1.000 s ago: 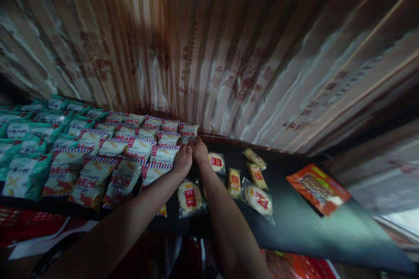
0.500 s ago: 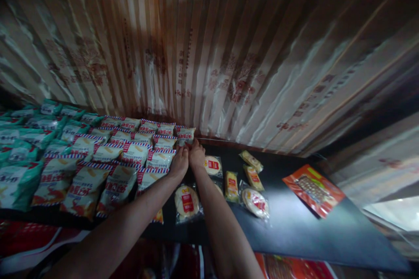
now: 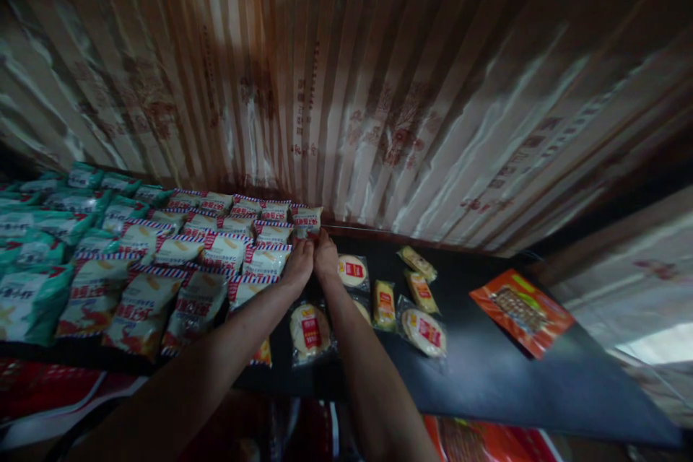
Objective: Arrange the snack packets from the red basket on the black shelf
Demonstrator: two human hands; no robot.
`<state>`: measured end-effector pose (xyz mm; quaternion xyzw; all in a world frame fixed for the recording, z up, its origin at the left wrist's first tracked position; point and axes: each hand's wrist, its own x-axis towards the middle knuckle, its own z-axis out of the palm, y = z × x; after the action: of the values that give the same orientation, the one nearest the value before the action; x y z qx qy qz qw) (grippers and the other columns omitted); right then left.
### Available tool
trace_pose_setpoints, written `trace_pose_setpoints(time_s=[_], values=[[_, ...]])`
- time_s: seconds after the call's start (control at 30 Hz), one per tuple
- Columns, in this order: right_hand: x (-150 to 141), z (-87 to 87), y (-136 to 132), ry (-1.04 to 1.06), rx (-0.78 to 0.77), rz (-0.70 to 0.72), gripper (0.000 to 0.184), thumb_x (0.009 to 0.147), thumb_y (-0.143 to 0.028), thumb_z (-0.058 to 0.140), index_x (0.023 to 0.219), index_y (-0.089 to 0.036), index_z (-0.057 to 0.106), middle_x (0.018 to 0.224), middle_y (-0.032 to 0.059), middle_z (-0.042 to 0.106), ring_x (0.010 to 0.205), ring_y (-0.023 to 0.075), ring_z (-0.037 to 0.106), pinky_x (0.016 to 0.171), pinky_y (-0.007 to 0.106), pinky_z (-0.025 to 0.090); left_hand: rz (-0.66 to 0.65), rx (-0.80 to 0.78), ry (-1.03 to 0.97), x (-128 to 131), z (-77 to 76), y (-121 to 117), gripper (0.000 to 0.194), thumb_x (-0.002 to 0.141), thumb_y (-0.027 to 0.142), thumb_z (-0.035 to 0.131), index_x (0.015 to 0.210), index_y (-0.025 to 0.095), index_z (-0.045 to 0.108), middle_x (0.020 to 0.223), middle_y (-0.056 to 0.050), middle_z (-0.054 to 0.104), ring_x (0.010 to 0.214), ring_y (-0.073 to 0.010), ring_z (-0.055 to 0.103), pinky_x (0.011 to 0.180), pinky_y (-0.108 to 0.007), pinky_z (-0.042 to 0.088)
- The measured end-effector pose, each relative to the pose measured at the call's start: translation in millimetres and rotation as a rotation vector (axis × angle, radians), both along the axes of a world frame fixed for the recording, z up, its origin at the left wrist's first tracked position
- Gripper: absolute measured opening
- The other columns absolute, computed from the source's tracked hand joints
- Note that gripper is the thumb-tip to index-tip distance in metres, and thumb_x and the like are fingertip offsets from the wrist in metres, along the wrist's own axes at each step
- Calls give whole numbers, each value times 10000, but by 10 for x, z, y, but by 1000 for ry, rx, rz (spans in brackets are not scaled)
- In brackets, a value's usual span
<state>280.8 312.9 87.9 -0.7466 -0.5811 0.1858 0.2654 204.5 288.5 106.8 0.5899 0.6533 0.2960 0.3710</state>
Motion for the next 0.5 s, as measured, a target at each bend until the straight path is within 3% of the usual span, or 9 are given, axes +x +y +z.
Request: trace_pose_setpoints(time_s=[0.17,0.33,0.5], values=[[11,-64,-10,15,87,13,422,846,-171,503,1267,-156,493,1144,101,666,1021,181,637,878,249,477,2,18,2,30,-47,-18,401,935,190,290,1218,146,570,1361,-118,517,1307,-209,433,1095,-282,311],[55,-38,-48,-57,126,-13,460,826,-121,483,1286,-96,485,1270,164,591,1146,210,572,983,291,426,-23,124,-3,88,-140,-44,370,920,175,319,1171,162,590,1347,-108,525,1399,-215,278,1158,-339,214],[66,-24,-201,-72,174,-30,463,814,-101,443,1271,-112,512,1302,158,561,1219,216,506,1018,333,404,1,79,-40,104,-51,-162,371,927,174,320,1174,119,591,1410,-127,465,1403,-197,270,1172,-335,169]])
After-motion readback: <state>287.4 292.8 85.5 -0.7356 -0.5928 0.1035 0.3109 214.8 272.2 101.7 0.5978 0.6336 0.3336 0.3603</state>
